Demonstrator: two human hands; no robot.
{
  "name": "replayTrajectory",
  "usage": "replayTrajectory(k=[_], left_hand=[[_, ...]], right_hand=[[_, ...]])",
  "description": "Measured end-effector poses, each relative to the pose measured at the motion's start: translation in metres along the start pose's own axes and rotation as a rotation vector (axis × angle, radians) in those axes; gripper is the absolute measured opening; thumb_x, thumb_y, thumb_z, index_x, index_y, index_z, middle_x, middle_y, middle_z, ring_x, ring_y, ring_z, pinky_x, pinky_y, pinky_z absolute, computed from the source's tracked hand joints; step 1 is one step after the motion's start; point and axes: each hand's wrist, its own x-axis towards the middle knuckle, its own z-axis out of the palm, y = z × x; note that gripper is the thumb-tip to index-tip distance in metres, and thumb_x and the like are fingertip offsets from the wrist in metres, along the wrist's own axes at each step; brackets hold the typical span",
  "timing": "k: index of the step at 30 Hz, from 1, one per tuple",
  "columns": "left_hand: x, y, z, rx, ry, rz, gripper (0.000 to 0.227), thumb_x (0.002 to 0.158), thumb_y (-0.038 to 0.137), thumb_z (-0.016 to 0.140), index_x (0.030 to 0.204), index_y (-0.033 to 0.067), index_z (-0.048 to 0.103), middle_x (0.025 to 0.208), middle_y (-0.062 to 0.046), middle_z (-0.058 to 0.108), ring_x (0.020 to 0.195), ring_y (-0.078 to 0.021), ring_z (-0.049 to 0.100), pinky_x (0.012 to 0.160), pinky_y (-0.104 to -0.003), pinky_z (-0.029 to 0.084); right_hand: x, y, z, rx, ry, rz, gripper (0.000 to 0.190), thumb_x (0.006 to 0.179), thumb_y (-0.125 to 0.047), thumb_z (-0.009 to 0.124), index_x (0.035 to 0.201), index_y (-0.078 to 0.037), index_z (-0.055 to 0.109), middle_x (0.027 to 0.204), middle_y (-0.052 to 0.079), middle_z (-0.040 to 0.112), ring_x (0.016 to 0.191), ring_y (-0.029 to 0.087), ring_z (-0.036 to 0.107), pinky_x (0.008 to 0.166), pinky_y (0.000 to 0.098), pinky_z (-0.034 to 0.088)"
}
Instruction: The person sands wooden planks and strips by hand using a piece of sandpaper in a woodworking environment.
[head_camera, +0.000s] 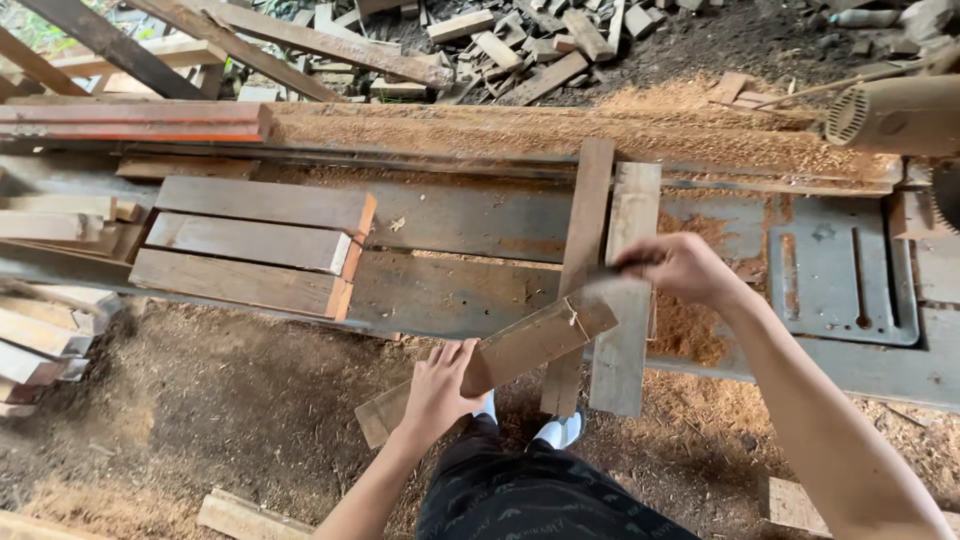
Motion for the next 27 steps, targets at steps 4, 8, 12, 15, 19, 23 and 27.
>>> replayTrajectory(k=[4, 8, 12, 15, 19, 23, 27], left_hand=[[-0.016, -0.006, -0.008, 0.037, -0.036, -0.013, 0.089, 0.062, 0.034, 0.087, 0.139, 0.0101, 0.048, 0.12, -0.007, 0.053, 0.112, -0.0274, 0.052, 0.08, -0.045, 0.042], [-0.026, -0.022, -0.013, 0.073, -0.04, 0.001, 0.094, 0.057, 0.036, 0.088, 0.137, 0.0079, 0.048, 0.126, -0.01, 0.052, 0.11, -0.0284, 0.051, 0.081, -0.045, 0.041], [-0.046, -0.049, -0.018, 0.015, -0.029, -0.035, 0.092, 0.059, 0.035, 0.088, 0.138, 0.0081, 0.049, 0.124, -0.008, 0.054, 0.112, -0.0272, 0.051, 0.083, -0.045, 0.041], [-0.063, -0.075, -0.029, -0.014, -0.046, -0.078, 0.091, 0.061, 0.036, 0.087, 0.139, 0.0083, 0.049, 0.12, -0.008, 0.054, 0.113, -0.0266, 0.051, 0.084, -0.045, 0.041], [-0.092, -0.121, -0.047, -0.009, -0.019, -0.043, 0.088, 0.062, 0.036, 0.086, 0.137, 0.0073, 0.05, 0.121, -0.008, 0.055, 0.112, -0.0274, 0.051, 0.084, -0.046, 0.041], [-0.124, -0.172, -0.068, -0.04, -0.02, -0.043, 0.087, 0.063, 0.036, 0.085, 0.137, 0.0073, 0.05, 0.119, -0.008, 0.055, 0.115, -0.0278, 0.051, 0.083, -0.047, 0.042], [-0.153, -0.218, -0.089, -0.028, -0.014, -0.075, 0.087, 0.062, 0.037, 0.084, 0.137, 0.0092, 0.05, 0.119, -0.008, 0.055, 0.113, -0.0276, 0.052, 0.084, -0.048, 0.041]], right_hand=[[0.007, -0.012, 0.023, 0.021, -0.32, 0.047, 0.027, 0.081, -0.012, 0.075, 0.107, -0.018, 0.081, 0.096, 0.002, 0.083, 0.082, 0.012, 0.073, 0.076, 0.0294, 0.059], [0.011, -0.034, 0.051, -0.004, 0.016, 0.034, 0.026, 0.087, -0.018, 0.074, 0.113, -0.015, 0.076, 0.096, 0.003, 0.08, 0.086, 0.014, 0.073, 0.079, 0.0325, 0.058], [0.014, -0.059, 0.074, 0.25, -0.394, 0.042, 0.028, 0.081, -0.014, 0.077, 0.109, -0.013, 0.076, 0.099, 0.002, 0.08, 0.088, 0.012, 0.073, 0.082, 0.0266, 0.058], [0.008, -0.088, 0.11, 0.009, -0.206, -0.04, 0.029, 0.085, -0.011, 0.075, 0.113, -0.013, 0.075, 0.103, 0.004, 0.08, 0.088, 0.011, 0.074, 0.083, 0.0254, 0.058], [0.021, -0.124, 0.15, 0.037, 0.231, 0.0, 0.027, 0.089, -0.009, 0.073, 0.116, -0.012, 0.074, 0.102, 0.008, 0.079, 0.089, 0.016, 0.072, 0.08, 0.0293, 0.057], [0.035, -0.157, 0.202, 0.133, -0.439, 0.121, 0.043, 0.076, 0.004, 0.058, 0.108, -0.014, 0.079, 0.1, 0.004, 0.082, 0.08, 0.016, 0.07, 0.069, 0.0309, 0.059], [0.029, -0.195, 0.26, -0.287, 0.057, -0.099, 0.03, 0.086, -0.005, 0.068, 0.114, -0.014, 0.074, 0.107, 0.005, 0.078, 0.091, 0.015, 0.072, 0.08, 0.0326, 0.059]])
